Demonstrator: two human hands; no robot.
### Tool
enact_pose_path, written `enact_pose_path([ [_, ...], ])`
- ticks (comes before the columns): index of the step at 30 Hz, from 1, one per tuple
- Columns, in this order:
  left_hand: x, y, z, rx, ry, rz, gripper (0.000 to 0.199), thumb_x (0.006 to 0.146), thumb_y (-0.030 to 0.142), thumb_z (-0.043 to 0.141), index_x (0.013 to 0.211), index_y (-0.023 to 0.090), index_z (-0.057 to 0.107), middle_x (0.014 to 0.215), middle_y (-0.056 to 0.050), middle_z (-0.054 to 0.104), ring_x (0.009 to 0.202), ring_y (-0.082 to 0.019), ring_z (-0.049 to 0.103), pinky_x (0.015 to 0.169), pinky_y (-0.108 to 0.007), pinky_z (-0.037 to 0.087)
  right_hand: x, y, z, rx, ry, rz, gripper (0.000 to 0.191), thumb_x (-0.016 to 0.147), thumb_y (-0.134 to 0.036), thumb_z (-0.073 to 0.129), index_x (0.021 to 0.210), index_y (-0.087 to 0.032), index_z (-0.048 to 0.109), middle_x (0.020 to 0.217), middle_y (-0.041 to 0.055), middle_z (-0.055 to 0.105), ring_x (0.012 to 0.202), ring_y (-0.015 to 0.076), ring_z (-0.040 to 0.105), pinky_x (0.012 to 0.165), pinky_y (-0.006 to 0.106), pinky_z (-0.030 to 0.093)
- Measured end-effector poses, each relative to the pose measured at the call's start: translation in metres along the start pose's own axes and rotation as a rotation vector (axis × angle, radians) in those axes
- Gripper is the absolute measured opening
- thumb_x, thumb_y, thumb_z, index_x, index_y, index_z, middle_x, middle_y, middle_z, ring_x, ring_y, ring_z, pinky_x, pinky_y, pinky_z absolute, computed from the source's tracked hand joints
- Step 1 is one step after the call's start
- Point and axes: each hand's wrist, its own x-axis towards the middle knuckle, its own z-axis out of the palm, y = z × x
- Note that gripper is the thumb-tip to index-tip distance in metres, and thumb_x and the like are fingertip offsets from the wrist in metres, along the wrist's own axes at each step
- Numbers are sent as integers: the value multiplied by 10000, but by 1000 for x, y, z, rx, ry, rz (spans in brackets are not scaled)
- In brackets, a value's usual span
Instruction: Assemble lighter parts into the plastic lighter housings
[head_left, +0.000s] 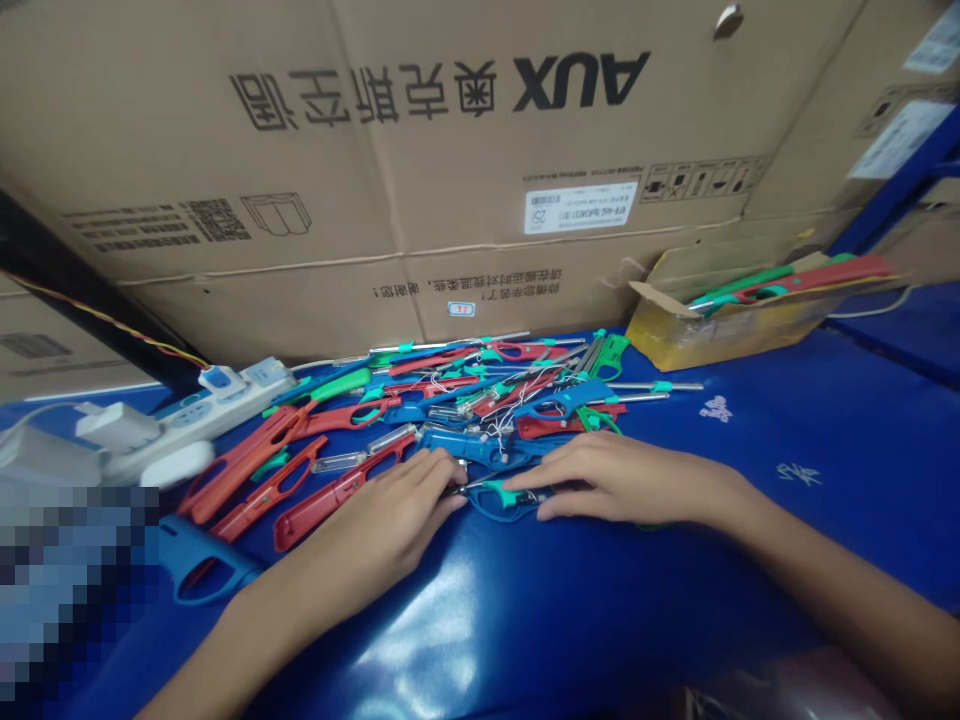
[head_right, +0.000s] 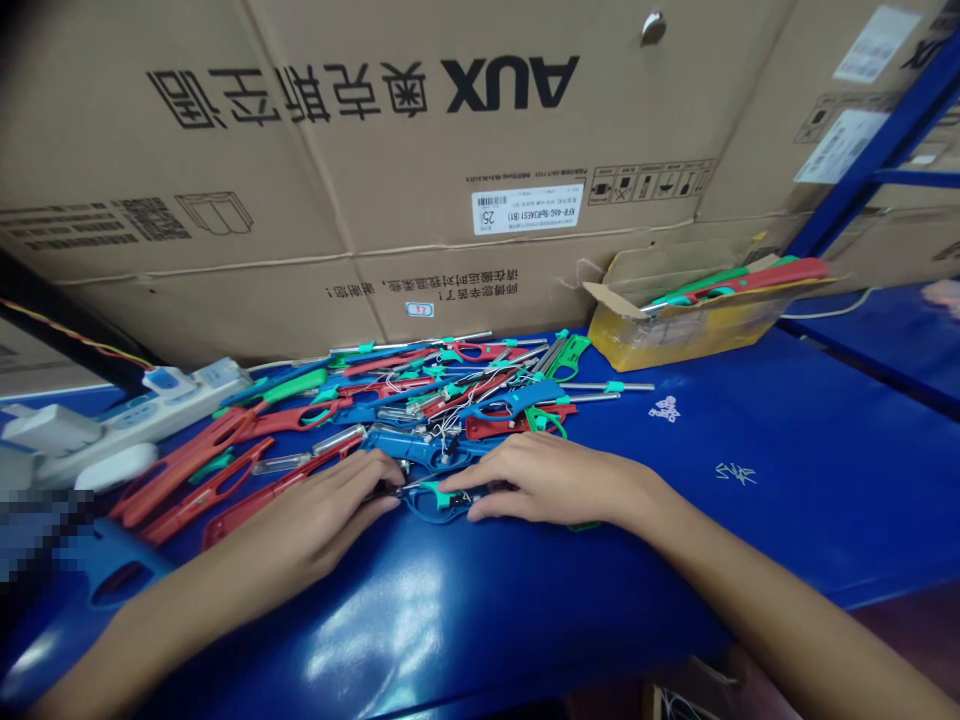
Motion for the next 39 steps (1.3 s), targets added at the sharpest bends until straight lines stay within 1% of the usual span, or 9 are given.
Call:
enact_pose_path([
  [5, 0, -2, 1, 18, -7, 9, 196, 1074, 311, 342, 1082, 208, 508, 1055, -42, 554, 973, -201, 571, 867, -388, 489, -1, 0, 0, 9, -5, 7, 407, 981, -372, 558, 1388, -383, 540, 1304, -41, 671, 1148, 185, 634, 907, 279, 461],
  [9, -1, -4, 2, 49, 0, 31, 198, 1066, 313, 362, 1064, 198, 523, 1039, -50, 560, 953, -207, 574, 851, -387, 502, -1, 1, 0, 7, -9, 3, 407, 981, -379, 558, 1388, -370, 546, 1292, -26, 680, 1124, 189, 645, 919, 286, 458],
  [18, 0, -2, 0, 65, 13, 58, 204, 1047, 355, 418, 1112, 207, 544, 1070, -57, 583, 985, -215, 590, 857, -377, 519, -1, 1, 0, 21, -9, -14, 396, 984, -370, 560, 1379, -349, 558, 1313, -36, 665, 1154, 179, 634, 927, 273, 461],
  [23, -1, -3, 0, 70, 8, 56, 218, 1041, 369, 435, 1141, 210, 547, 1101, -58, 587, 1013, -218, 593, 881, -379, 512, -1, 1, 0, -4, -12, -16, 409, 987, -376, 555, 1394, -342, 544, 1312, -23, 667, 1154, 185, 632, 937, 278, 454],
  [27, 0, -5, 0, 72, -1, 58, 232, 1041, 384, 435, 1158, 215, 542, 1117, -56, 584, 1038, -224, 586, 888, -383, 509, -2, 1, -2, -41, -14, -5, 417, 981, -387, 562, 1396, -344, 543, 1297, -8, 677, 1135, 202, 639, 920, 289, 460],
  [31, 0, -7, 1, 69, 4, 68, 250, 1038, 395, 440, 1187, 223, 543, 1143, -59, 584, 1052, -224, 584, 897, -374, 509, -6, 2, -3, -58, -20, 17, 417, 980, -378, 566, 1396, -357, 541, 1278, -7, 688, 1103, 195, 653, 913, 289, 464],
  [36, 0, -9, 2, 79, 6, 68, 271, 1033, 409, 447, 1188, 220, 564, 1147, -67, 588, 1060, -231, 586, 911, -379, 510, -7, 5, -2, -159, 3, 63, 468, 963, -459, 563, 1409, -319, 539, 1290, 48, 677, 1144, 246, 631, 933, 344, 466],
  [39, 0, -9, 3, 83, 13, 78, 263, 1037, 397, 438, 1183, 219, 565, 1160, -65, 583, 1063, -228, 585, 912, -378, 511, -6, 6, -1, -190, -4, 83, 452, 979, -456, 531, 1409, -315, 539, 1291, 52, 675, 1155, 253, 627, 946, 367, 465],
])
